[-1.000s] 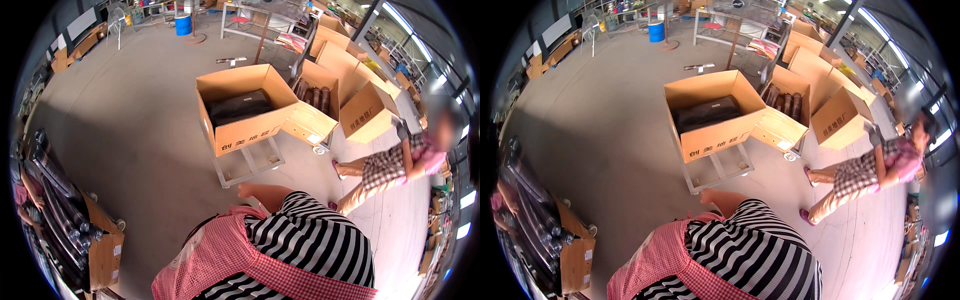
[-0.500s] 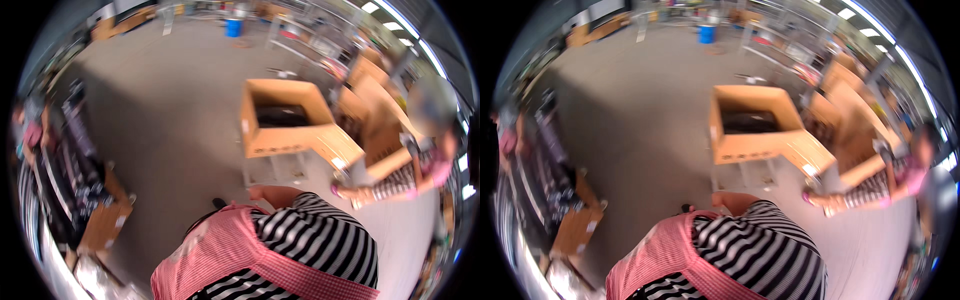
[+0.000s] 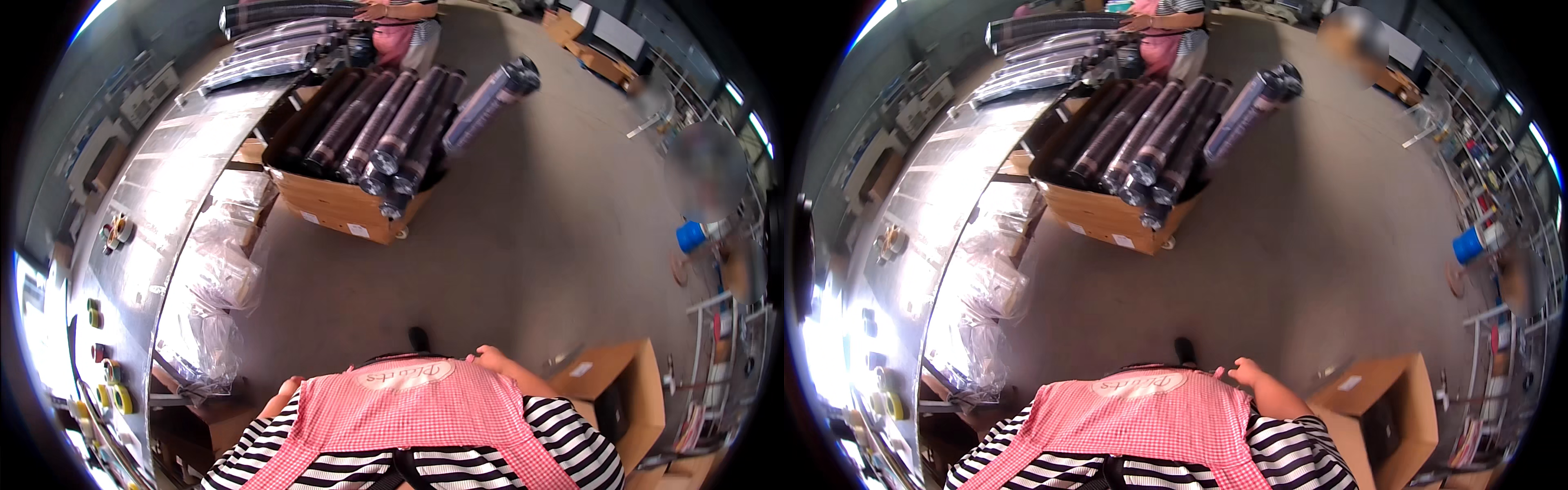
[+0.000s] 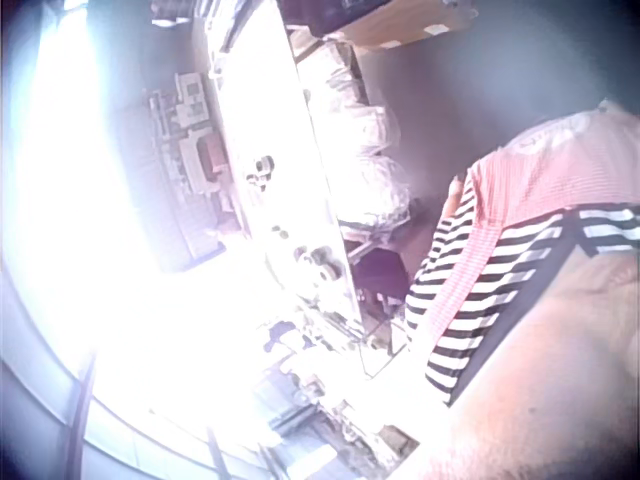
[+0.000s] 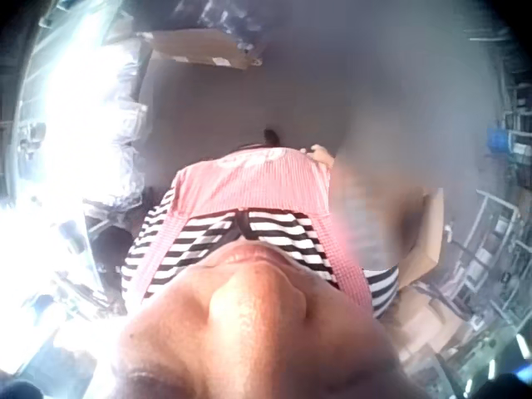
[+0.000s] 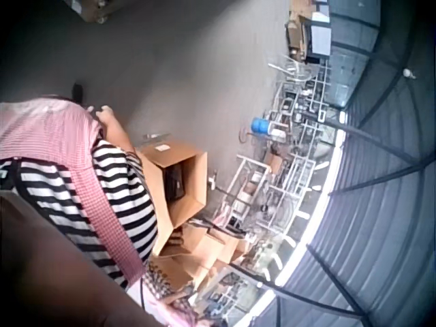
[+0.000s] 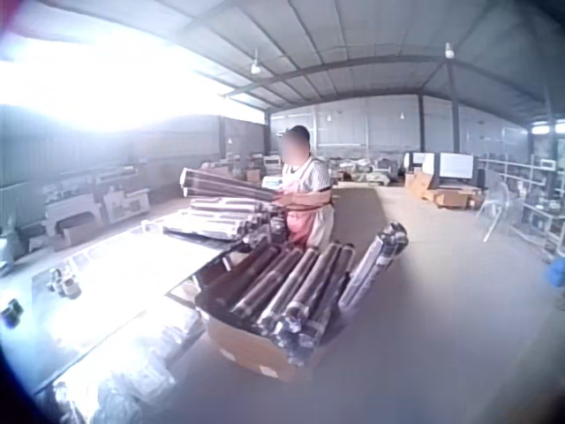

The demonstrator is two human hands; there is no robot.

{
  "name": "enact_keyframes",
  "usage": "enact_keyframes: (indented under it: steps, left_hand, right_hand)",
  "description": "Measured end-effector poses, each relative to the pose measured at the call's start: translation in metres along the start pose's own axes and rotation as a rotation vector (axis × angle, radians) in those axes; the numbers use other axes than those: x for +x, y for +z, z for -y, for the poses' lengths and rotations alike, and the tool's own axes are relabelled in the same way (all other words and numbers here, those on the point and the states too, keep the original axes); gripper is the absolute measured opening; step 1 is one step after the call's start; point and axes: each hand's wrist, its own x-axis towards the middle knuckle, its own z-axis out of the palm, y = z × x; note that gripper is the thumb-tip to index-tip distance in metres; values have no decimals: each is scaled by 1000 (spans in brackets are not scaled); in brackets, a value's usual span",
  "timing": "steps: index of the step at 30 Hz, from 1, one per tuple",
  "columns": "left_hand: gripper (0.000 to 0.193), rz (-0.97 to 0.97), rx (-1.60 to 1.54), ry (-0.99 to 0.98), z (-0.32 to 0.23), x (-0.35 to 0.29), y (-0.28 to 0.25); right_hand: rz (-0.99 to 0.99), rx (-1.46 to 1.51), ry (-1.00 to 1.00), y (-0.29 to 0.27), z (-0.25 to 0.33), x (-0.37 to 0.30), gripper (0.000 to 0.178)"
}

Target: The person packs long, wrapped cylindrical items into a cardboard box. They arrange the items on a table, place them into the box, and then use a tape dispenser to seal the packages.

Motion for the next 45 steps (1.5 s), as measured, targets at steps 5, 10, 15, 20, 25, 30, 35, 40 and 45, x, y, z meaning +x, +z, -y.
enact_keyframes:
  steps: [5, 10, 15, 20, 25, 30, 35, 40, 45]
  left_hand:
    - [42, 38, -270, -166, -52, -13, 11]
    - [45, 5, -782, -261, -125, -17, -23]
    - [70, -90, -812, -221, -246, -74, -109]
    - [66, -90, -1025, -389, -221, -64, -131]
    - [64, -81, -978, -465, -121, -2, -130]
    - [63, -83, -643, -311, -20, 102, -186]
    - [61, -223, -172, 14, -102, 155, -378]
    - [59, -412, -322, 267, -203, 190, -506]
    - [60, -275, -279, 429, -282, 204, -535]
  right_hand:
    - [75, -204, -83, -58, 68, 58, 64]
    - [88, -291, -148, -130, 123, 115, 64]
    - [51, -382, -252, -178, 193, 183, 65]
    - [-41, 179, -496, -171, 291, 238, 44]
    - [-257, 591, -572, -176, 403, 248, 13]
    - [-613, 695, -354, -192, 437, 245, 9]
    - [-724, 1125, -316, -215, 449, 243, 19]
    - [-773, 1029, -242, -242, 464, 224, 27]
    - [-870, 908, -94, -244, 448, 257, 24]
